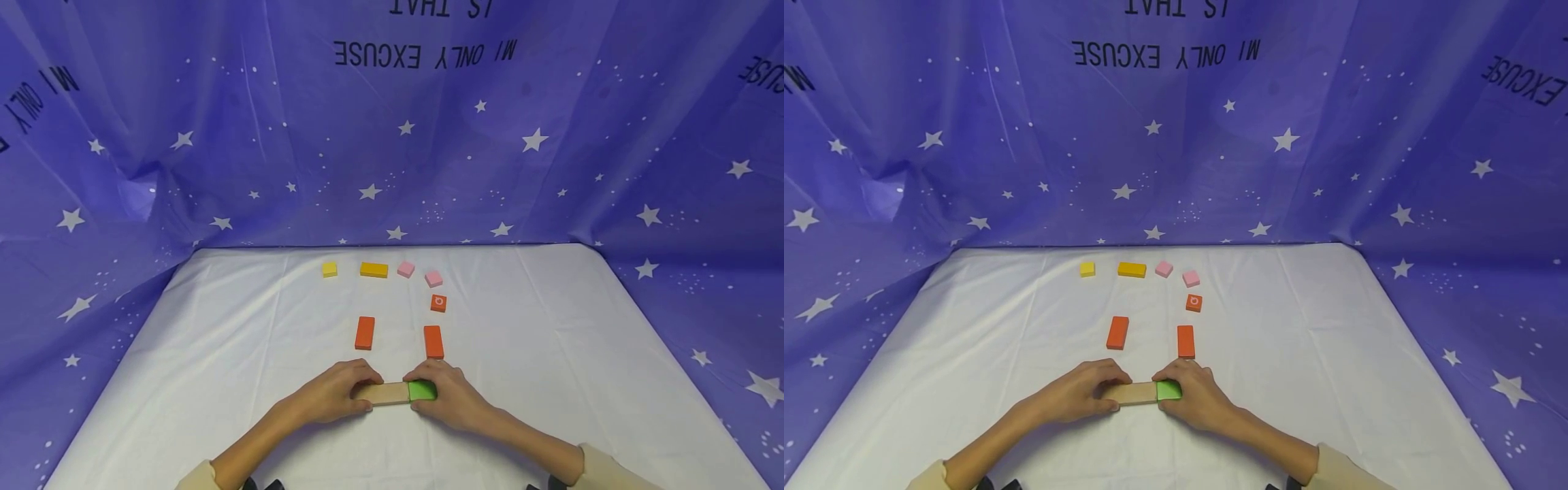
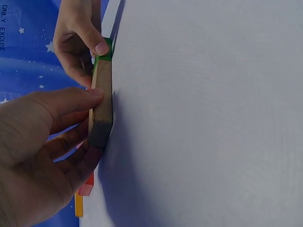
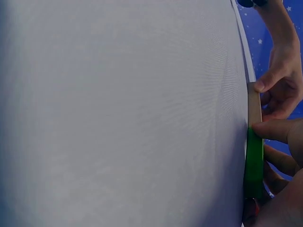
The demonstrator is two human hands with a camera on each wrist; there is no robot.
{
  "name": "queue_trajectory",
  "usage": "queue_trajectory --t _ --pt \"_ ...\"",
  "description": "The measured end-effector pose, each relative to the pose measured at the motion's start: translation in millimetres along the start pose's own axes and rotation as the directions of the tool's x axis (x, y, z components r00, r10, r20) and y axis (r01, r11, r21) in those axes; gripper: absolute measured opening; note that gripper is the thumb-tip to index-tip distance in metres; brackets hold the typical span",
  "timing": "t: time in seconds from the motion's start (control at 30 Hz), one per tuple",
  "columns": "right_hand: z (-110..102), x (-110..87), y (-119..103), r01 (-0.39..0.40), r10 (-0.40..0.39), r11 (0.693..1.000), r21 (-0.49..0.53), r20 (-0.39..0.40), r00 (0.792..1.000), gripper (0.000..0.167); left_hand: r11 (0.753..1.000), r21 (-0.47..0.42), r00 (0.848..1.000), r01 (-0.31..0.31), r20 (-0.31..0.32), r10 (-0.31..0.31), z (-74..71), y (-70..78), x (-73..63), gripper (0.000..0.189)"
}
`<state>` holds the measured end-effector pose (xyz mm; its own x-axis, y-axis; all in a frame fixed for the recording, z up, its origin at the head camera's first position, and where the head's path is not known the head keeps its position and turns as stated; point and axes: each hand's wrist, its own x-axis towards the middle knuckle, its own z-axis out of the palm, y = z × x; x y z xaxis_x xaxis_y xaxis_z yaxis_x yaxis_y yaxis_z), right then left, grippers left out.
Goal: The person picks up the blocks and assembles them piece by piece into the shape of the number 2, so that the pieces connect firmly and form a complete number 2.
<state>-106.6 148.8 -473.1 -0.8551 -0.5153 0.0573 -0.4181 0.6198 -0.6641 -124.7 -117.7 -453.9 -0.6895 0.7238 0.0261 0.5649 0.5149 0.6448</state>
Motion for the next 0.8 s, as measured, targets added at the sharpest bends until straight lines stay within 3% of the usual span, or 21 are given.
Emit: queue_trajectory --t 0.4,0.53,0.67,0.8 --pt "2 0.9 0 -0.033 0.033 0.999 0.0 -0.019 0.999 0.031 0.999 -0.032 1.0 -0.006 -0.004 0.006 -1.9 -2.2 2.3 0.033" --pt "2 0.8 -2 -0.037 0.037 0.999 -0.002 -0.022 0.999 0.03 0.998 -0.058 0.993 -0.035 -0.112 0.028 -9.8 -12.9 5.1 0.037" --pt "2 0.8 -3 -0.048 0.048 0.999 -0.007 -0.023 0.999 0.03 0.993 -0.115 0.969 -0.024 -0.248 -0.005 -24.2 -31.7 10.4 0.046" --pt "3 1.4 -2 -0.057 0.057 0.998 -0.006 -0.023 0.998 0.03 0.983 -0.18 0.961 0.04 -0.262 -0.087 -37.6 -50.1 16.0 0.058"
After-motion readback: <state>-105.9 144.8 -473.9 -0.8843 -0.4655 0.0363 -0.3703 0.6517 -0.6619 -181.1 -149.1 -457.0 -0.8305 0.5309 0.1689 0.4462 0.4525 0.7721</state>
